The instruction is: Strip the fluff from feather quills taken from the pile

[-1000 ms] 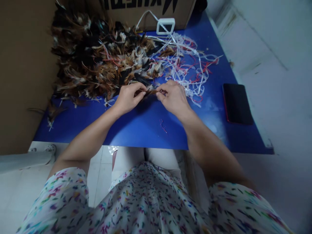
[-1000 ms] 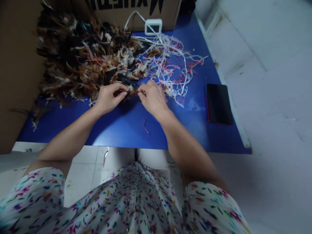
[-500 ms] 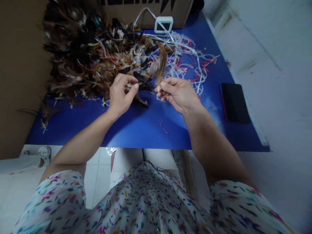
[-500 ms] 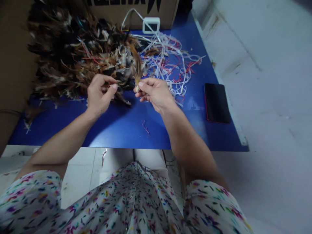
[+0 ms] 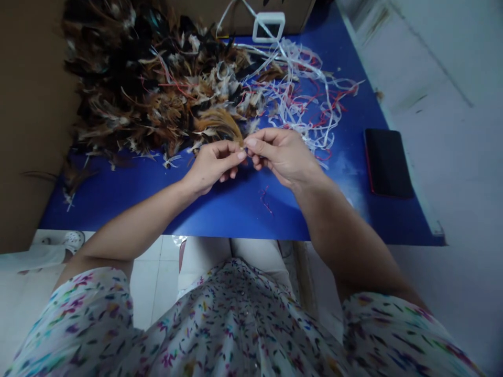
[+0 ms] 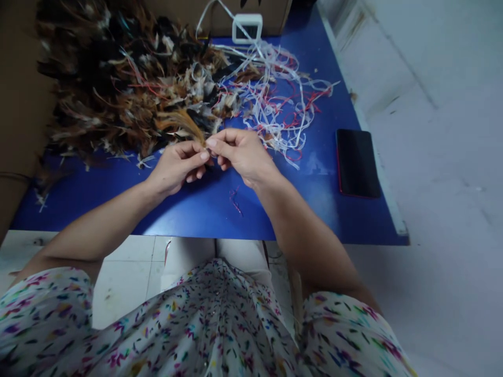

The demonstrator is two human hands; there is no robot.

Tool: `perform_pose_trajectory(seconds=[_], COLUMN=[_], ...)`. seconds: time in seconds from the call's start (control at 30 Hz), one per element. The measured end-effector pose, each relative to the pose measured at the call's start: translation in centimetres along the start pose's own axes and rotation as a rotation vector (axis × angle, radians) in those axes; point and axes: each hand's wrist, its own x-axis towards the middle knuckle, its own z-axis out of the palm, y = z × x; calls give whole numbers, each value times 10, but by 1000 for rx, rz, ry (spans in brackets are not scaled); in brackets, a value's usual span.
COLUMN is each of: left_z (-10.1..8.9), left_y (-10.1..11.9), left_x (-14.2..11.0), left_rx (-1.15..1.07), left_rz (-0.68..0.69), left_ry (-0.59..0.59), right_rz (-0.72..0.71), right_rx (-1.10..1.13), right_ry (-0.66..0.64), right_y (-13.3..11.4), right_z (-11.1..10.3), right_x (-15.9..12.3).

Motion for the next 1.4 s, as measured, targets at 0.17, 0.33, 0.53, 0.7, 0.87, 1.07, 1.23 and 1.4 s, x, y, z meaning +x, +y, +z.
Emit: perform_pose_trajectory(seconds=[0.17, 0.33, 0.53, 0.7, 0.87, 1.07, 1.23, 1.4], left_z=[0, 0, -1, -1, -2, 0, 4, 2], left_y=[3, 6, 7, 8, 8, 7, 5, 7], left_x=[0, -1, -2, -2, -2, -3, -6, -6], left_rx=[1, 17, -78, -157, -174, -147, -104, -156], left_rz=[-49, -84, -139, -173, -188, -128, -43, -65], left_ry=[14, 12, 14, -31, -28, 16, 57, -13], right_rz=[-14, -32, -45, -45, -45, -84, -161, -163], right_rx=[-51, -73, -70, -89, -102, -115, -128, -152], right_ry=[45, 57, 58, 40, 3, -63, -128, -171], right_y=[-2, 2, 2, 2, -1, 0, 4, 3], right_z=[-1, -3, -3, -2, 1, 0, -3, -5], right_x=[0, 2, 1, 1, -2, -3, -2, -2])
